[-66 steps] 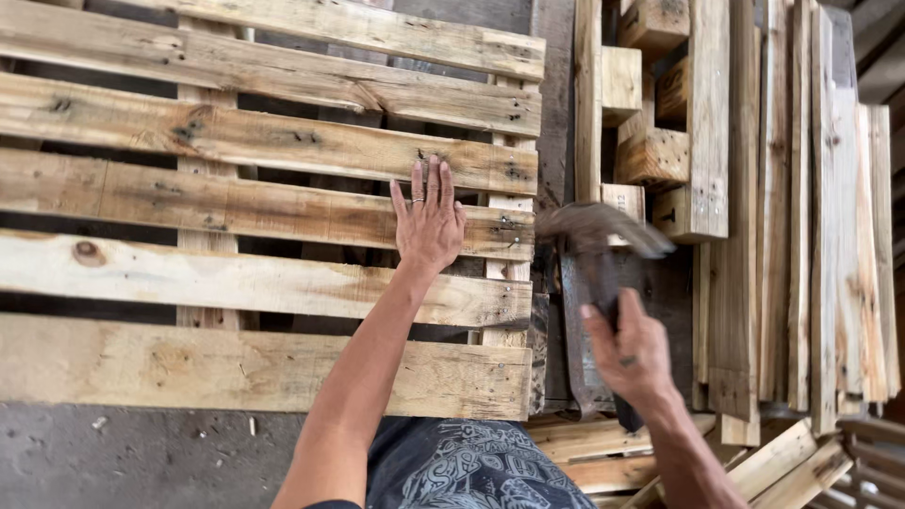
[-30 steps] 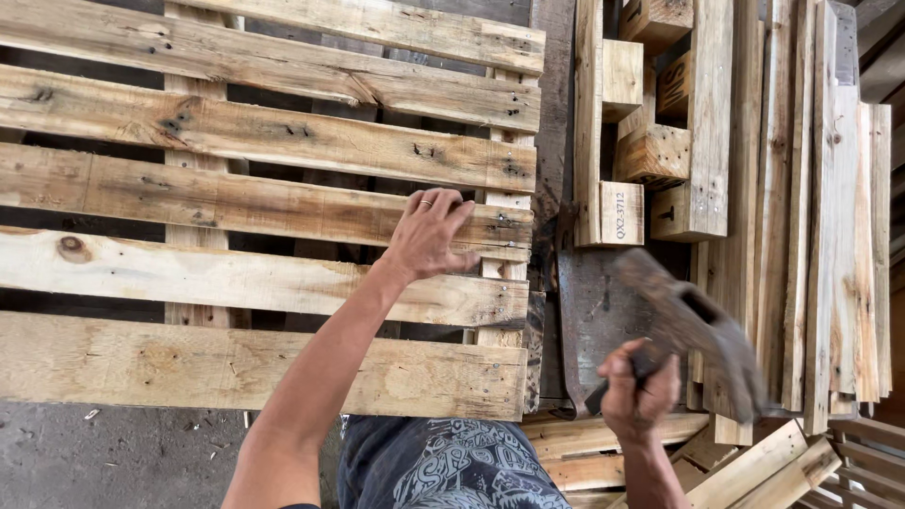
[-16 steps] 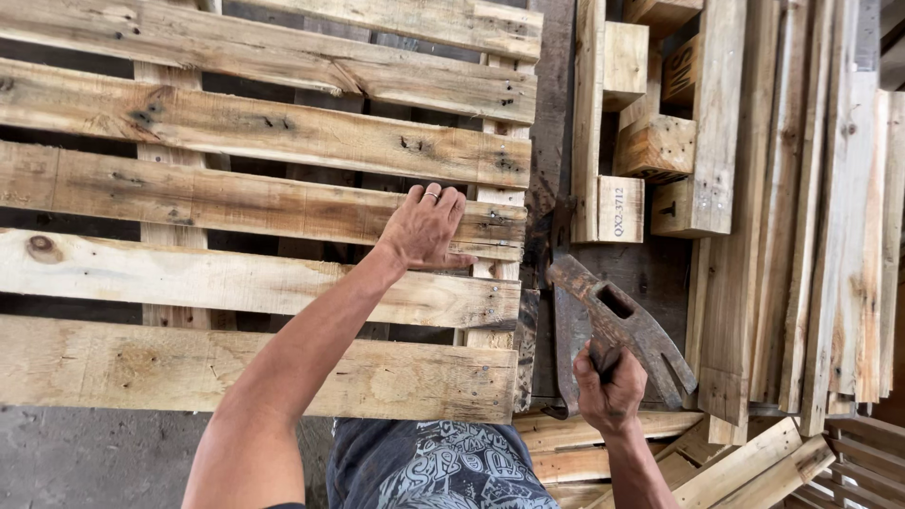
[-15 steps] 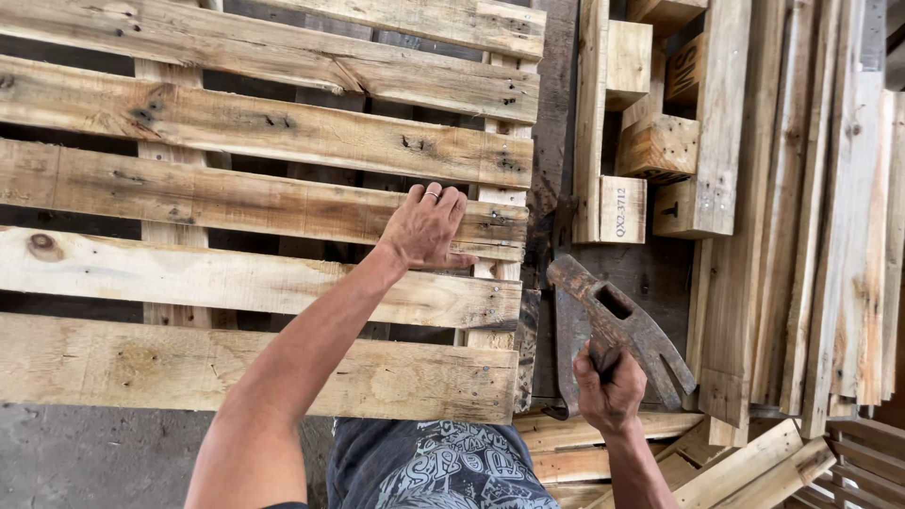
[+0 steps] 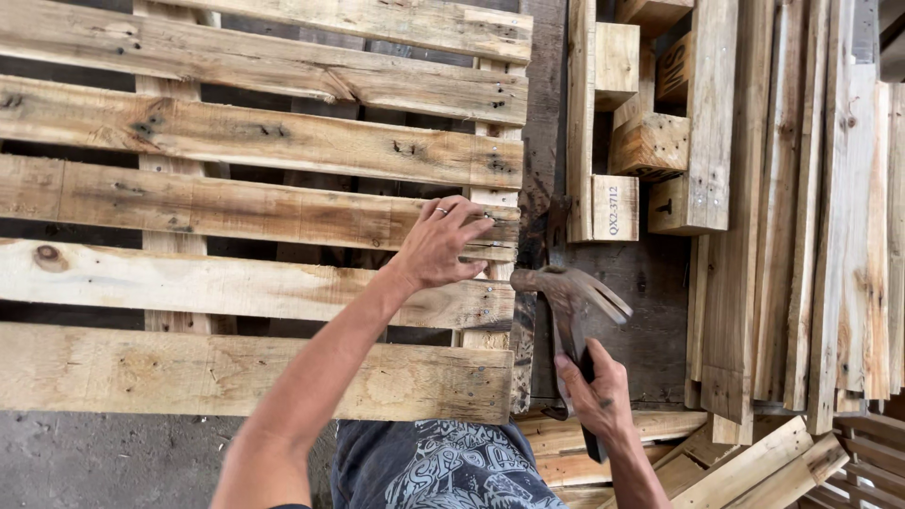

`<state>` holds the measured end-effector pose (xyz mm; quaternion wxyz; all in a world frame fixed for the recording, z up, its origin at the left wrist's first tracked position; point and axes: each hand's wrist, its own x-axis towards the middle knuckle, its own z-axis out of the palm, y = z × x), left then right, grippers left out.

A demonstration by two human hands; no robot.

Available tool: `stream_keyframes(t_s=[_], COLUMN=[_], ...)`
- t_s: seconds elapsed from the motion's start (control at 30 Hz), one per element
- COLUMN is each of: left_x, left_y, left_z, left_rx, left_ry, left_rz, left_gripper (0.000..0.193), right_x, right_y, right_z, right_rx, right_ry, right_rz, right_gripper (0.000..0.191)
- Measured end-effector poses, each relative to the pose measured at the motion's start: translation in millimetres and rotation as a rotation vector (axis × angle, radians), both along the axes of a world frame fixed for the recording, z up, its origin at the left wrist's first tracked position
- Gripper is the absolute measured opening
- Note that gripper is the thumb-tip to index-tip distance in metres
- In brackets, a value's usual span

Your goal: The person repeatedly picks nails from a container and hammers them into a wooden pallet. They move along the pallet to nail different boards, occasionally repositioning the pallet to access new areas.

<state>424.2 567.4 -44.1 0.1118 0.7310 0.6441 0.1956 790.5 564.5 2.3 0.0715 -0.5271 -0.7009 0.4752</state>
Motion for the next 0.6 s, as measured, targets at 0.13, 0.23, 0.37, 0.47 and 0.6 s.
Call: stream_keyframes(t_s=[0.13,0.23,0.37,0.47,0.6], left_x=[6,-8,-21,-18,-14], left_y=[-12,-17,-5,-1,-1], left_z=[5,-3,-25,-41,-46], left_rx=[0.253,-0.030,0.412,0.415,0.492], left_ry=[0.001,-1.040,-1.020,-0.844,-0.908], left_rz=[0.129,0.565,0.521,0.567,0.605], left_gripper=[0.061,0.052,0.038,0.035,0.035], right_x=[-16,-38,-113,-182,-256], right_y=[27,75,112,99,66], right_z=[67,126,168,171,152], right_rx=[-0.001,0.454,0.566,0.677,0.758], right_ry=[-0.266,-0.713,-1.219,-1.381,-1.588], right_rz=[0.177,0.659,1.145,1.351,1.548], right_gripper=[0.041,0.054,0.034,0.018,0.015])
